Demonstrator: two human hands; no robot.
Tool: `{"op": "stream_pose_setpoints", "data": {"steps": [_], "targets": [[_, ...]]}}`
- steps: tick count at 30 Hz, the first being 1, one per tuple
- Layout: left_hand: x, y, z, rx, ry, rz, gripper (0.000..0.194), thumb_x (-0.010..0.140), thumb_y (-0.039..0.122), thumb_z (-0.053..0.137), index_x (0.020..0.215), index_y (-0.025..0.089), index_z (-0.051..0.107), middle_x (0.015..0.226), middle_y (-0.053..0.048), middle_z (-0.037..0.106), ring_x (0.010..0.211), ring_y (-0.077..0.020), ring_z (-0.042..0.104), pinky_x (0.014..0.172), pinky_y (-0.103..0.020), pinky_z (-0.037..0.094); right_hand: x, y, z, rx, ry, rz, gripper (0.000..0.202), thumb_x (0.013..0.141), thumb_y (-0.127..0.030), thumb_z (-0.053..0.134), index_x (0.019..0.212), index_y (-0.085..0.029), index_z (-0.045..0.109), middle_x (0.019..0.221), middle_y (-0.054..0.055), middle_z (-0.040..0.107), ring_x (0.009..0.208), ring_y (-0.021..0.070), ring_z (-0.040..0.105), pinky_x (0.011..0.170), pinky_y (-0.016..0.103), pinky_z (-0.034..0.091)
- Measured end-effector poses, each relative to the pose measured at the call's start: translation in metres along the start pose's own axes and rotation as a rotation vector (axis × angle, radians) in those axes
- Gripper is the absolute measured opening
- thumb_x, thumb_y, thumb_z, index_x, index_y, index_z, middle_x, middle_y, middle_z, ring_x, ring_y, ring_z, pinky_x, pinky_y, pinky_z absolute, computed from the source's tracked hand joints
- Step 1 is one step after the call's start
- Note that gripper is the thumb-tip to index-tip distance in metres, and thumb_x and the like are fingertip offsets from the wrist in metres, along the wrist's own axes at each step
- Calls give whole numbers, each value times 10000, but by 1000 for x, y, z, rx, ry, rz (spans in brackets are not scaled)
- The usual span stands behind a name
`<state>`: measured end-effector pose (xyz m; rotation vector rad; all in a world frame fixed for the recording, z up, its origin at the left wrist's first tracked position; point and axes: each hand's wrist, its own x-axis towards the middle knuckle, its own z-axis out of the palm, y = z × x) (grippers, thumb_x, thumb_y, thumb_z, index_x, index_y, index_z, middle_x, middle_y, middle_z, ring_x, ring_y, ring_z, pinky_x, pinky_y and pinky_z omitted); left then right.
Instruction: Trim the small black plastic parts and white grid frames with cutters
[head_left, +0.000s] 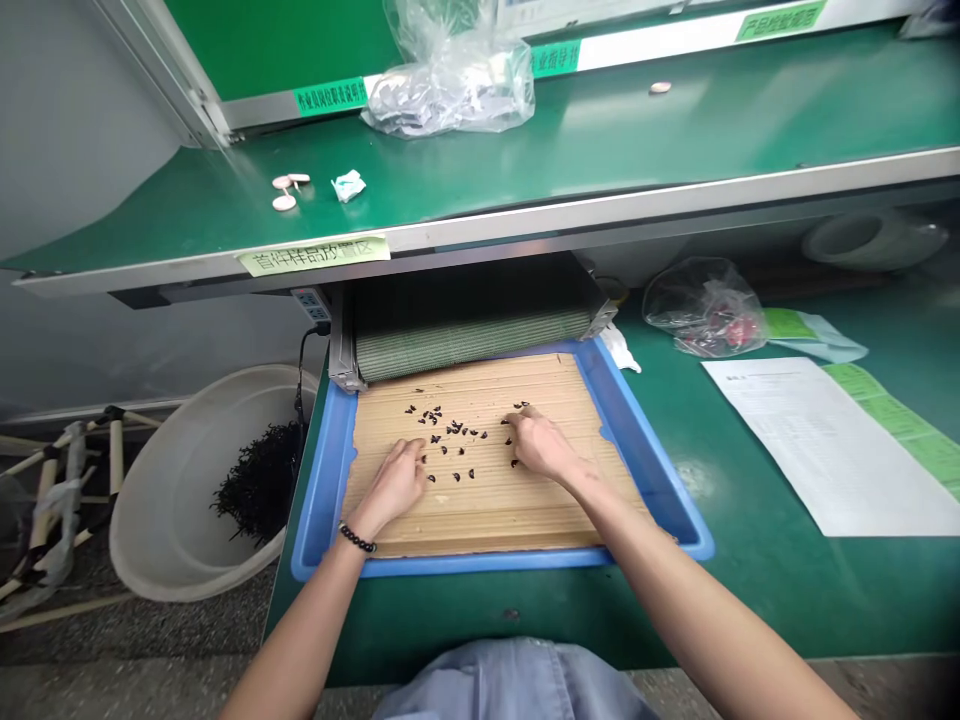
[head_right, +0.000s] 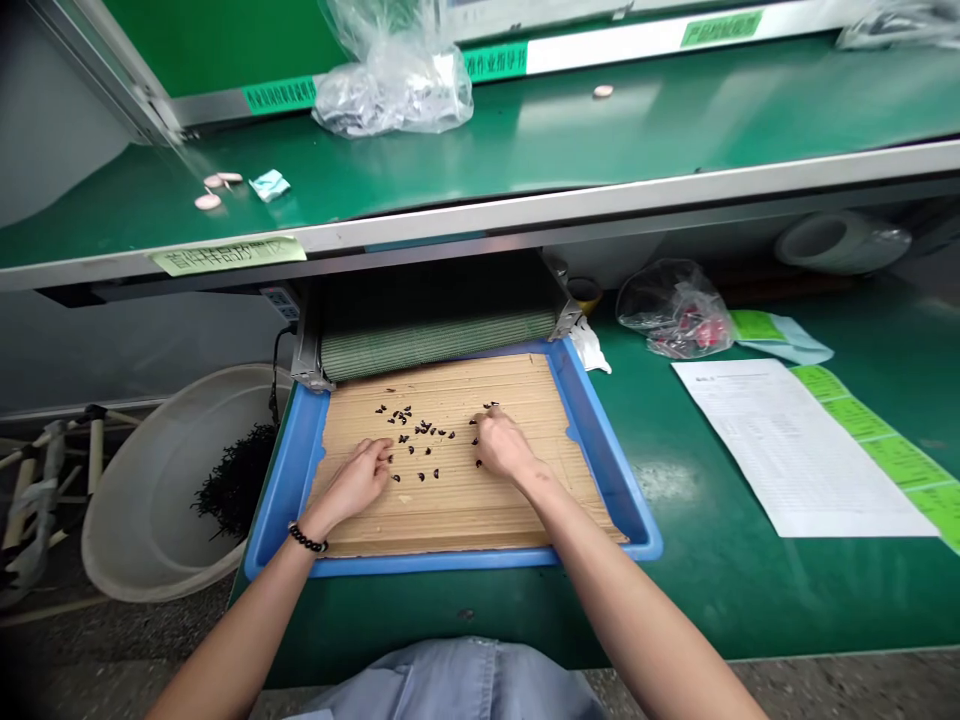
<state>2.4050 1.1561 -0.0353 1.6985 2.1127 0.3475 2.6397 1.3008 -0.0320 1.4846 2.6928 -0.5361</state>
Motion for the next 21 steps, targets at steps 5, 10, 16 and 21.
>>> {"op": "stream_pose_setpoints", "data": {"steps": [5, 10, 16, 21], "targets": [[37, -3, -5, -7, 218, -52, 463, 808, 79, 410, 1256, 112, 523, 1109, -140, 561, 1024, -225, 573, 973, -349, 440, 19, 4, -7, 20, 90, 57, 448, 849, -74, 367, 1254, -120, 551, 1194, 177, 559, 1095, 250, 551, 905, 304, 400], [73, -11, -6, 189, 291, -197, 516, 763, 39, 433, 1273, 62, 509, 1153, -214, 506, 1114, -322, 507, 982, -436, 408, 29, 2, -9, 9, 90, 67, 387, 826, -62, 386, 1141, -23, 607, 1159, 268, 544, 1097, 321, 526, 895, 375, 407], [93, 3, 2, 115, 272, -40, 525, 765, 30, 435, 1281, 79, 525, 1149, -186, 529, 1123, -282, 512, 985, -371, 412, 32, -24, -2, 87, 43, -161, 491, 796, -44, 430, 1238, -180, 595, 1159, 102, 600, 1081, 187, 560, 924, 229, 378], [108, 2, -1, 119, 317, -61, 450, 849, 88, 380, 1267, 101, 549, 1120, -169, 559, 1053, -256, 548, 945, -354, 426, 45, -24, 0, 92, 106, -119, 491, 785, -34, 412, 1235, -119, 591, 1148, 152, 587, 1039, 225, 578, 885, 276, 404]]}}
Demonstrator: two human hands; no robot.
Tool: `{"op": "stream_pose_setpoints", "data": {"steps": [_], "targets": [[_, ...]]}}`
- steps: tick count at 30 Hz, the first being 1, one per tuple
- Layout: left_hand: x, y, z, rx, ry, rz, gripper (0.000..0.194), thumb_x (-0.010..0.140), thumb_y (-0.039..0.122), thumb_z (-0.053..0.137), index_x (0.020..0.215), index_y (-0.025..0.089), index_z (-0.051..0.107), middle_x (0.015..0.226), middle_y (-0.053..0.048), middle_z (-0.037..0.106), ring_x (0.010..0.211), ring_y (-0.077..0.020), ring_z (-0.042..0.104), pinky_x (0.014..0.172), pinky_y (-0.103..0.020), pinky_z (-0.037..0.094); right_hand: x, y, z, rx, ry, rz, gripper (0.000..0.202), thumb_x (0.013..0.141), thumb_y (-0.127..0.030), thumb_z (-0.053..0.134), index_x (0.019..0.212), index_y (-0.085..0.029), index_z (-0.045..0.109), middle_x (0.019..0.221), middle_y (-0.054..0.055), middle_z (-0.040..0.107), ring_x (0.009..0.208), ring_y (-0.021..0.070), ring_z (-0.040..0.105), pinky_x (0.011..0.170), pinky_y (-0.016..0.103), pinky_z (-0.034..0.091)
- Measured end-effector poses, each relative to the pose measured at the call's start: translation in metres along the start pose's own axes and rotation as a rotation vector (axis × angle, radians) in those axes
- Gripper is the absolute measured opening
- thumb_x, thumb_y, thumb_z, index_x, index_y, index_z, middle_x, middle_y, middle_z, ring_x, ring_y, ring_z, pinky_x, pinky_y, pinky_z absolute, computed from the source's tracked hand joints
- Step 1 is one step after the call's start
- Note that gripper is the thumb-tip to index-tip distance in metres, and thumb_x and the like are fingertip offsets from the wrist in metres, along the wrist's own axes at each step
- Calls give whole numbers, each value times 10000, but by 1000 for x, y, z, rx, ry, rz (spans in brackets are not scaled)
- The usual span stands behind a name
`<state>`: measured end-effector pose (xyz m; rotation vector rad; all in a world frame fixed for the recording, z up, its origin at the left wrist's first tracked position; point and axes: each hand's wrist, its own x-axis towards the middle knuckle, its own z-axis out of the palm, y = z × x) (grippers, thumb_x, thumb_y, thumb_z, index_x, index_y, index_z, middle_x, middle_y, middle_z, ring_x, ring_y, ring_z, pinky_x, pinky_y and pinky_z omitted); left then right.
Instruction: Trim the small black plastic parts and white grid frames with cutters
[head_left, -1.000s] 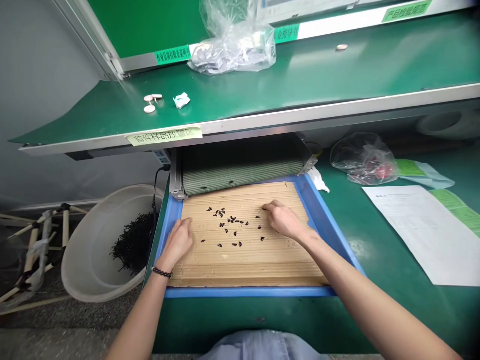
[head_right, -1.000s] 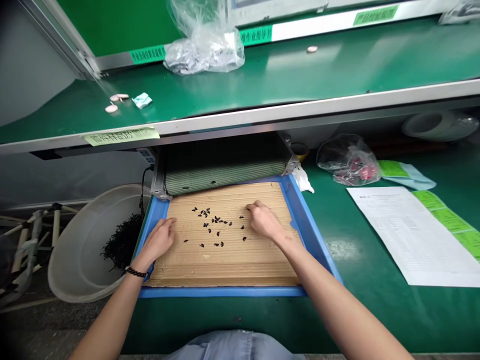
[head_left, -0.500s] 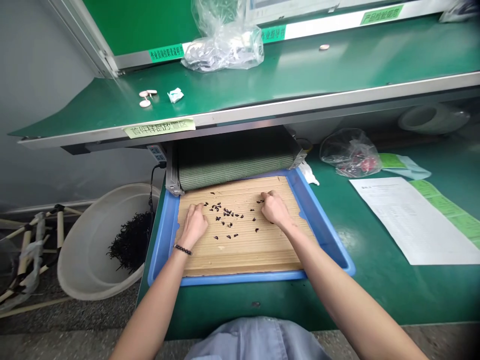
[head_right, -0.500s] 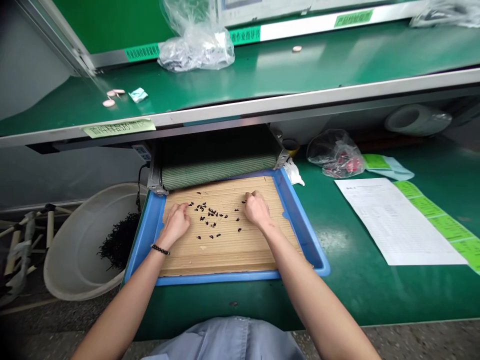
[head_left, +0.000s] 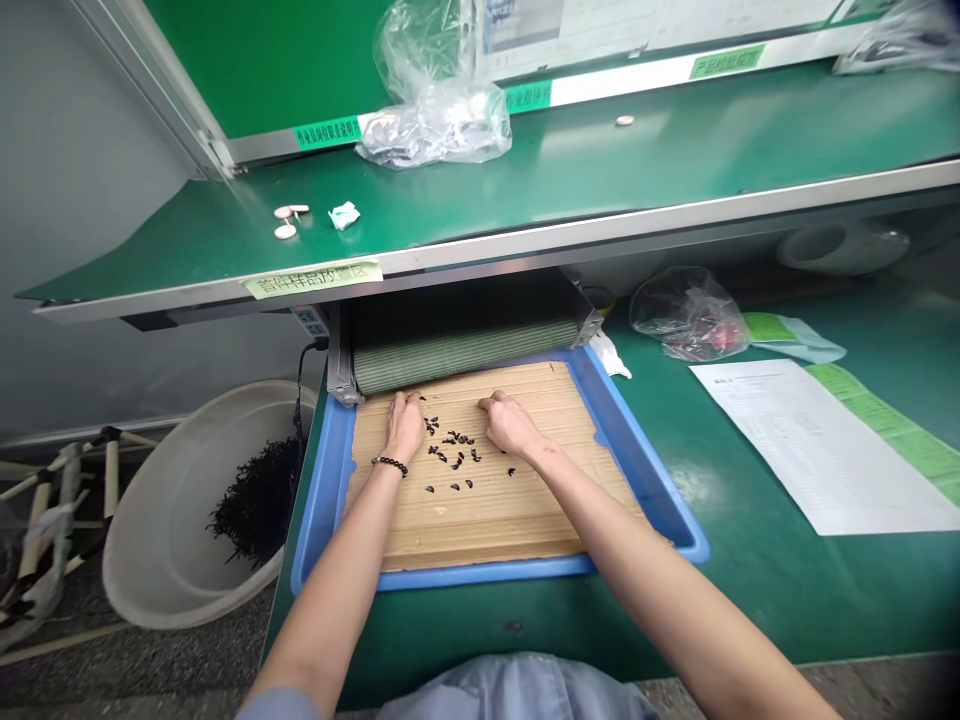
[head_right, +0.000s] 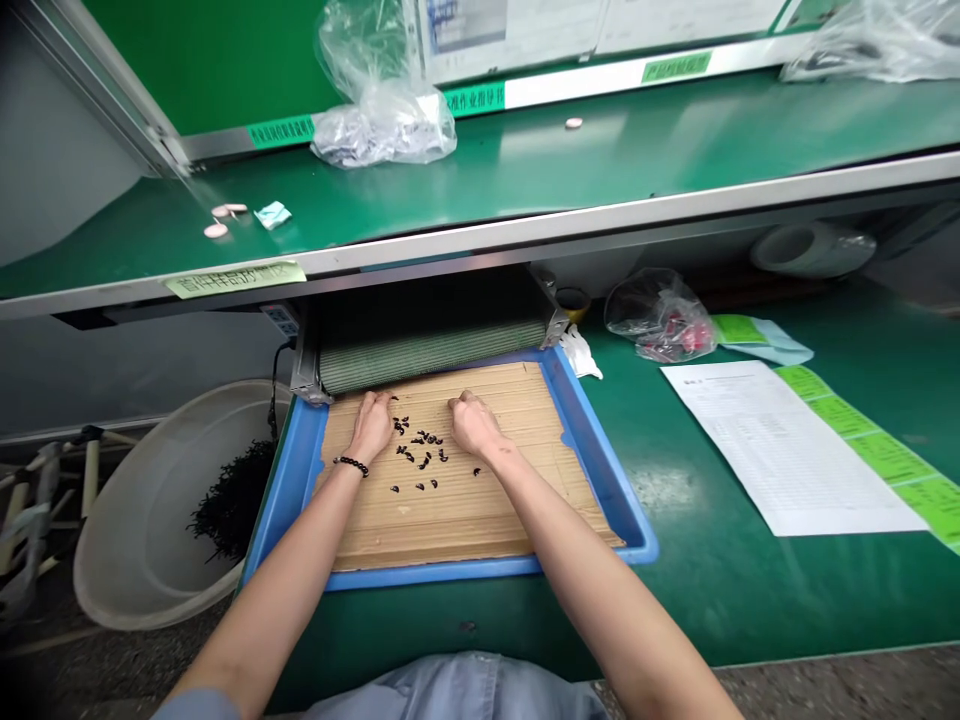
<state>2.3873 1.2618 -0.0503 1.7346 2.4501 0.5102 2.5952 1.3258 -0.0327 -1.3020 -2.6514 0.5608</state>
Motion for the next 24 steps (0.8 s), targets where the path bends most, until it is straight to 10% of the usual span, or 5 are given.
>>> {"op": "stream_pose_setpoints", "data": {"steps": [7, 12, 19, 24], "targets": [[18, 0, 0, 26, -27, 45, 284, 921, 216, 363, 993, 155, 630, 986, -118, 602, 973, -236, 552, 873, -344, 440, -16, 5, -6, 0, 28, -2, 417, 855, -99, 391, 1213, -167, 594, 1152, 109, 593, 1068, 194, 562, 897, 237, 390], [-17, 1, -30, 35, -40, 110, 277, 940, 201, 307, 956, 154, 579, 967, -122, 601, 944, -233, 552, 869, -358, 437, -60, 44, -18, -48, 17, 126, 344, 895, -157, 367, 1129, -161, 619, 1060, 122, 610, 978, 219, 602, 850, 286, 409], [-116, -95, -111, 139, 154, -111, 232, 912, 237, 371, 995, 193, 582, 962, -94, 597, 919, -244, 575, 835, -383, 475, -105, 68, -8, -148, -65, 357, 334, 857, -123, 403, 1116, -104, 612, 1005, 172, 613, 957, 261, 621, 795, 320, 430], [-133, -107, -112, 105, 367, -321, 407, 832, 120, 402, 1215, 129, 541, 1163, -163, 529, 1011, -266, 585, 909, -416, 488, -83, 13, 6, -88, -46, 288, 332, 807, -61, 401, 1039, -85, 638, 1009, 185, 617, 873, 235, 646, 765, 297, 438]]}}
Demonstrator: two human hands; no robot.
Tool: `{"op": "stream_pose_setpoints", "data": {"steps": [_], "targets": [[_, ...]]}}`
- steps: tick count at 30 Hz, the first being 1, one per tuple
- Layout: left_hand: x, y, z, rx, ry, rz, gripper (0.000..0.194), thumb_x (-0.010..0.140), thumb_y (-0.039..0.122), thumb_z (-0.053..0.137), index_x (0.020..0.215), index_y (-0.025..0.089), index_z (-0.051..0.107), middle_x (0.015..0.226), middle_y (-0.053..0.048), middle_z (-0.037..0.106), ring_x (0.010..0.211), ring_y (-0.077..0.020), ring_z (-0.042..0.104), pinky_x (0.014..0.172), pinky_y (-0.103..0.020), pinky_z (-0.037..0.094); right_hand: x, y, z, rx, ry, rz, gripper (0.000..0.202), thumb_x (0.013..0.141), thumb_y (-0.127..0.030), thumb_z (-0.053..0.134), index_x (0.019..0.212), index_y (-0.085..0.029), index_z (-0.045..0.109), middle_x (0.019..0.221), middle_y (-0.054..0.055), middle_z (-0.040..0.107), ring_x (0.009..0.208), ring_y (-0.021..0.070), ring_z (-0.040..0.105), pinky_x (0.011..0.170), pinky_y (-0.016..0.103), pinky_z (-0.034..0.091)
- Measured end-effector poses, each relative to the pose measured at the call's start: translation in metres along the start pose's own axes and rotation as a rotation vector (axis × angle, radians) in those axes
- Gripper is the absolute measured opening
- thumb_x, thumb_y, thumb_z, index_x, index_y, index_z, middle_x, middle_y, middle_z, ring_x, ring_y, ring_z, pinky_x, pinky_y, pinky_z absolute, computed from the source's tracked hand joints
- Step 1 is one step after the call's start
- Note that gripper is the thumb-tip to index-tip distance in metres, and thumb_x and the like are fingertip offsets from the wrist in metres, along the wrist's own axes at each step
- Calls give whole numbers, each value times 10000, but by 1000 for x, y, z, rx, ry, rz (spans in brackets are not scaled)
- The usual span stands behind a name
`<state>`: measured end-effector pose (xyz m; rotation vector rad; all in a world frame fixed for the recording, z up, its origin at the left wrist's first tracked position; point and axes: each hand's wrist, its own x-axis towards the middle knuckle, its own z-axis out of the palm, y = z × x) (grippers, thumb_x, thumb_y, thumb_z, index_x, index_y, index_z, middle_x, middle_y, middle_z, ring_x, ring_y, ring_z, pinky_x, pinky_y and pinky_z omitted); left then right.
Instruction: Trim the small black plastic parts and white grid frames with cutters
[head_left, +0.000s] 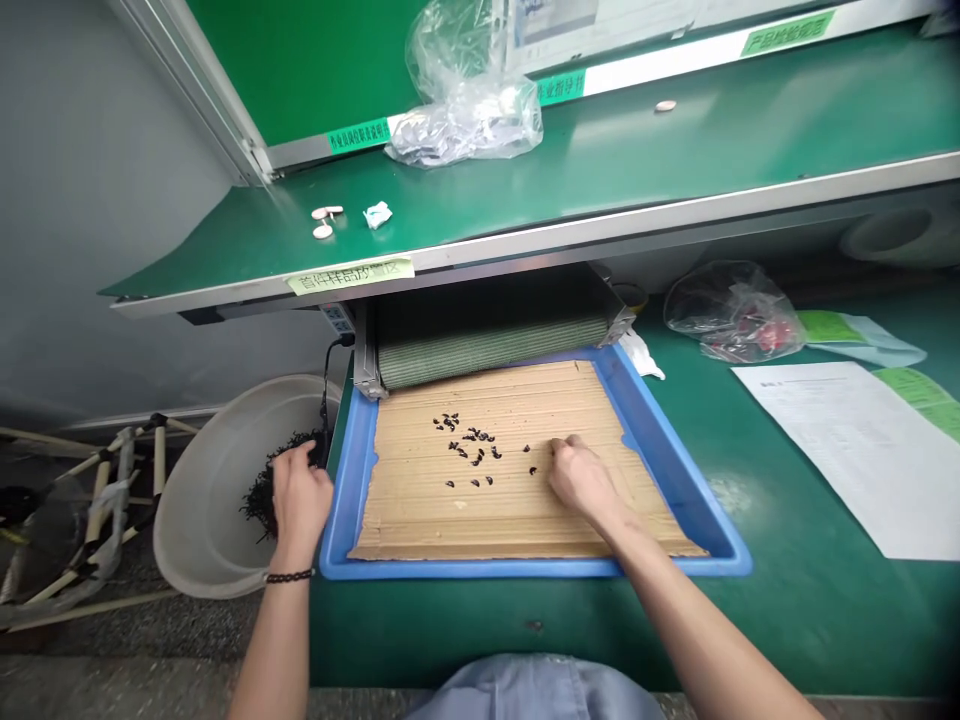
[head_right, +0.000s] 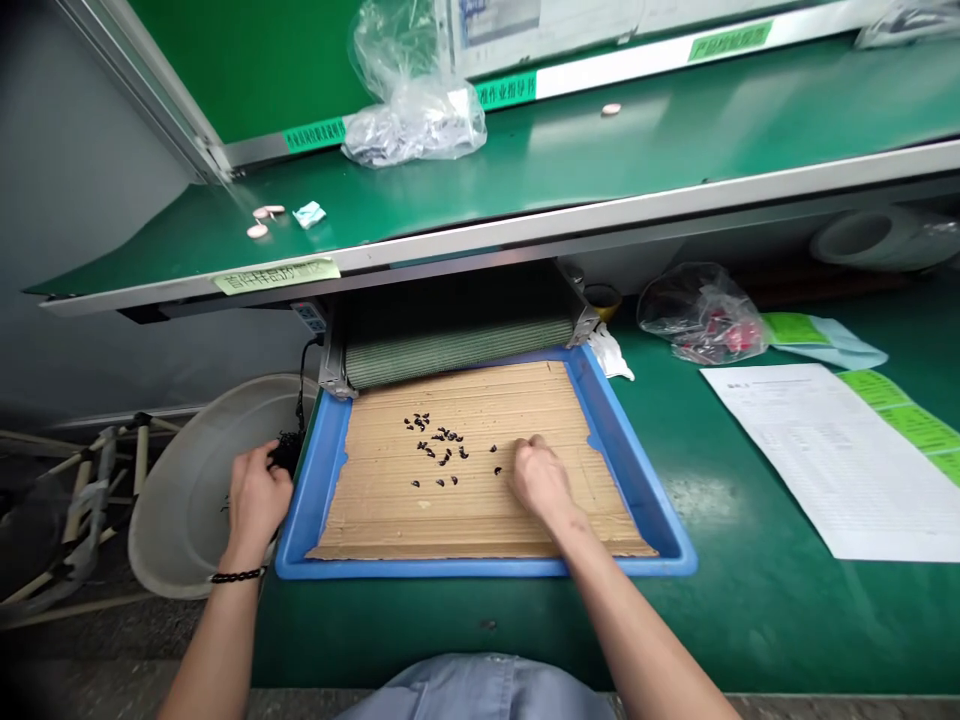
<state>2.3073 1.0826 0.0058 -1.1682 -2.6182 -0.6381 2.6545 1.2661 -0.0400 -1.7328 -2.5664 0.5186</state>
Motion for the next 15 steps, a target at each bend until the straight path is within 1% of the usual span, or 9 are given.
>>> {"op": "stream_pose_setpoints", "data": {"steps": [1, 2, 3, 5, 6, 8, 10, 12, 15], "targets": [[-2, 12, 6, -85, -39, 68, 414, 838, 114, 392, 1223, 149, 540, 1177, -142, 535, 1002, -238, 595, 927, -386, 489, 3, -14, 1, 25, -9, -60, 335, 806, -64, 413, 1044, -105, 645, 1012, 162, 626, 892, 221, 644, 783, 278, 437], [-3, 27, 15, -171, -109, 163, 418, 839, 103, 385, 1219, 173, 545, 1176, -114, 551, 998, -212, 599, 943, -356, 486, 5, -26, 1, 53, -16, -130, 343, 818, -76, 419, 1066, -140, 648, 1032, 129, 634, 931, 198, 637, 815, 251, 430], [-3, 43, 25, -243, -210, 272, 426, 836, 87, 379, 1209, 193, 555, 1164, -91, 569, 1012, -196, 597, 959, -334, 479, 8, -36, 2, 79, -20, -197, 347, 844, -102, 419, 1094, -182, 646, 1061, 92, 639, 978, 171, 624, 851, 219, 416], [-1, 75, 48, -292, -401, 442, 471, 812, 44, 380, 1215, 203, 563, 1168, -80, 581, 1091, -194, 566, 1005, -322, 443, 12, -47, 3, 114, -17, -279, 350, 901, -159, 395, 1142, -249, 632, 1118, 36, 634, 1045, 130, 595, 898, 173, 386], [2, 88, 60, -279, -450, 477, 512, 788, 13, 378, 1236, 188, 553, 1183, -93, 570, 1130, -200, 543, 1023, -324, 423, 13, -47, 3, 119, -9, -284, 356, 917, -173, 377, 1159, -257, 624, 1138, 33, 627, 1057, 129, 588, 909, 175, 381], [10, 108, 82, -217, -477, 463, 580, 752, -23, 379, 1288, 151, 512, 1201, -132, 542, 1170, -228, 502, 1021, -348, 411, 13, -39, 3, 101, 20, -230, 381, 908, -146, 359, 1191, -214, 606, 1148, 78, 611, 1041, 166, 593, 905, 224, 395], [17, 120, 99, -163, -470, 426, 562, 760, -13, 378, 1289, 126, 505, 1197, -161, 527, 1159, -258, 484, 996, -388, 415, 12, -28, 4, 66, 45, -147, 407, 864, -91, 368, 1196, -144, 597, 1115, 141, 596, 999, 216, 605, 874, 281, 413], [19, 127, 109, -144, -463, 417, 501, 788, 13, 368, 1248, 119, 535, 1189, -171, 526, 1137, -272, 476, 983, -417, 411, 12, -23, 6, 37, 52, -100, 403, 826, -57, 380, 1152, -94, 613, 1069, 179, 589, 973, 246, 607, 845, 307, 421], [11, 133, 114, -158, -474, 482, 485, 789, 6, 357, 1203, 139, 571, 1161, -146, 536, 1119, -251, 477, 998, -392, 398, 11, -31, 10, 34, 34, -149, 361, 807, -43, 394, 1063, -89, 645, 1042, 181, 594, 979, 245, 595, 849, 295, 416]]}}
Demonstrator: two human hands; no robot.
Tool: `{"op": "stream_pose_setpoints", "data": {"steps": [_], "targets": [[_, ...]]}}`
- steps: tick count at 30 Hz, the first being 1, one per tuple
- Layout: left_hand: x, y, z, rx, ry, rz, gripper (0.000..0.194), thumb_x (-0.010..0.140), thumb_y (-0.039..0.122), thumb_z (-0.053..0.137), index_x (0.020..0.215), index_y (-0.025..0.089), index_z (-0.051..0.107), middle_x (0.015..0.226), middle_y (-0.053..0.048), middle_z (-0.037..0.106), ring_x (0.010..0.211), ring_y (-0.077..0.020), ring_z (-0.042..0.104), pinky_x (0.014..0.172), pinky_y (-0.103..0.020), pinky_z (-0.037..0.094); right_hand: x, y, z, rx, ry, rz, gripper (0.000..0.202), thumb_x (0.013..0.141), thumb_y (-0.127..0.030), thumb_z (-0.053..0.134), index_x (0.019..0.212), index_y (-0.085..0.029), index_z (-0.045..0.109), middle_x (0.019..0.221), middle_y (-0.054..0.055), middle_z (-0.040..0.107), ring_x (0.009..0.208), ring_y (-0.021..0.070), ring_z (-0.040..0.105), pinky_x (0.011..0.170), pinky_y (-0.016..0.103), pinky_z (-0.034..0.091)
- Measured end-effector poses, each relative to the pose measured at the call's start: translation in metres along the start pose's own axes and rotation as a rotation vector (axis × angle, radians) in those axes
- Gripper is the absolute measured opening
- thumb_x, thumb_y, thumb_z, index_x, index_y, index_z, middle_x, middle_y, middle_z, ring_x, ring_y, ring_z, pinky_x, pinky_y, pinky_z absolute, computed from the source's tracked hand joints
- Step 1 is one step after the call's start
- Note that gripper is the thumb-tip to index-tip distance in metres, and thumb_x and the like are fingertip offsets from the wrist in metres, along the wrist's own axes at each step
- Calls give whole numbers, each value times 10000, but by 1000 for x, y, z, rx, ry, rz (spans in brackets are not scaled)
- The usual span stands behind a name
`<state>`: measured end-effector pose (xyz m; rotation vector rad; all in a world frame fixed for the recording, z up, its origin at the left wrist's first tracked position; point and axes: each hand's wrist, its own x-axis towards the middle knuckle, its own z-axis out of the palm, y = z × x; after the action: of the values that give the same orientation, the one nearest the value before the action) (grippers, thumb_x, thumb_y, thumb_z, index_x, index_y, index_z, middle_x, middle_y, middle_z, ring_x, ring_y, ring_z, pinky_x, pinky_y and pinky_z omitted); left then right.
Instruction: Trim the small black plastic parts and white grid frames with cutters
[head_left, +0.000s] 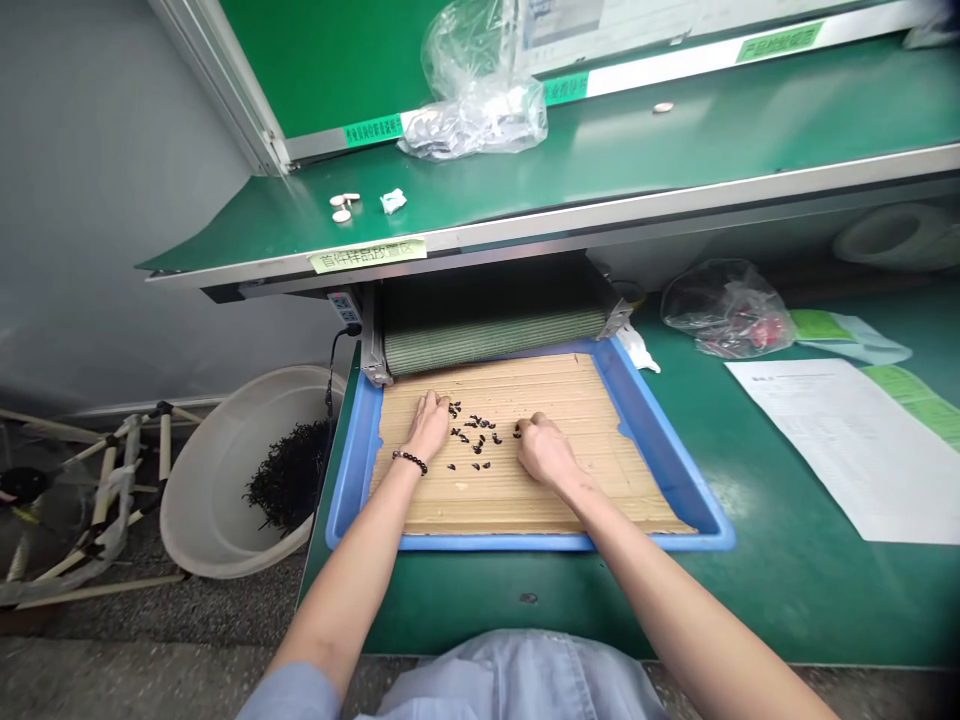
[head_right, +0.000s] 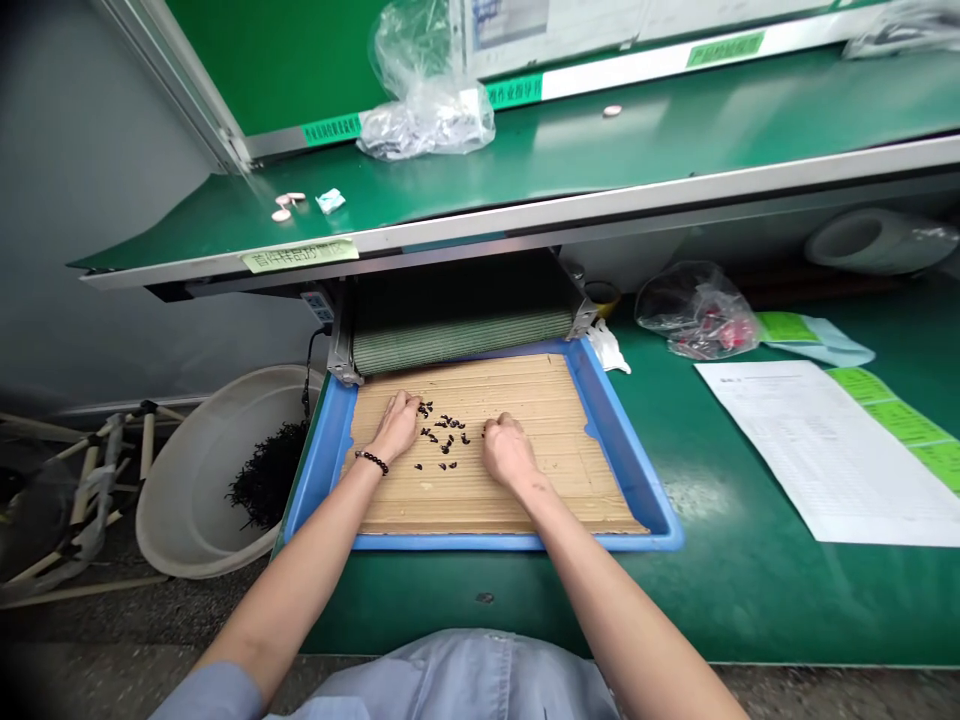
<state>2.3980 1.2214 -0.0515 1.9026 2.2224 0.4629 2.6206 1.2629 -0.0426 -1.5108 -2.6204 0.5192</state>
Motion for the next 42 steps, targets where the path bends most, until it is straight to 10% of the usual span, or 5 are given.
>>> {"op": "stream_pose_setpoints", "data": {"steps": [5, 15, 30, 37, 42], "targets": [[-16, 10, 6, -116, -25, 202, 533, 773, -30, 341, 1218, 153, 570, 1088, -105, 549, 1088, -197, 511, 999, -309, 401, 13, -19, 0, 52, -26, -140, 399, 826, -75, 416, 1167, -162, 603, 1088, 112, 611, 1001, 193, 586, 858, 233, 408], [5, 28, 9, -32, -31, 9, 477, 772, -10, 397, 1200, 111, 570, 1109, -157, 540, 1101, -260, 500, 1000, -386, 393, 59, -47, -6, -27, -57, -246, 385, 851, -94, 408, 1185, -68, 597, 1196, 218, 557, 1110, 267, 526, 938, 325, 389], [-39, 31, -6, -182, -163, 106, 504, 781, -14, 328, 1188, 136, 584, 1078, -126, 541, 1089, -215, 526, 1007, -323, 396, 22, -33, -13, 15, -180, -371, 410, 815, -64, 441, 1173, -158, 616, 1124, 126, 606, 1049, 202, 577, 915, 254, 395], [-67, 22, -24, -130, -301, -2, 770, 727, 212, 588, 1446, 106, 334, 1224, -157, 448, 1211, -303, 440, 1070, -367, 339, -4, -16, -24, 8, -267, -221, 713, 788, -389, 635, 1379, -69, 399, 1201, 222, 524, 1001, 304, 609, 844, 359, 452], [-63, 40, -4, -72, -252, -35, 625, 781, 115, 470, 1397, 57, 382, 1229, -200, 428, 1192, -302, 448, 1052, -371, 343, -4, -38, -10, 25, -267, -206, 468, 777, -186, 608, 1218, -54, 524, 1163, 232, 532, 984, 290, 618, 828, 336, 448]]}}
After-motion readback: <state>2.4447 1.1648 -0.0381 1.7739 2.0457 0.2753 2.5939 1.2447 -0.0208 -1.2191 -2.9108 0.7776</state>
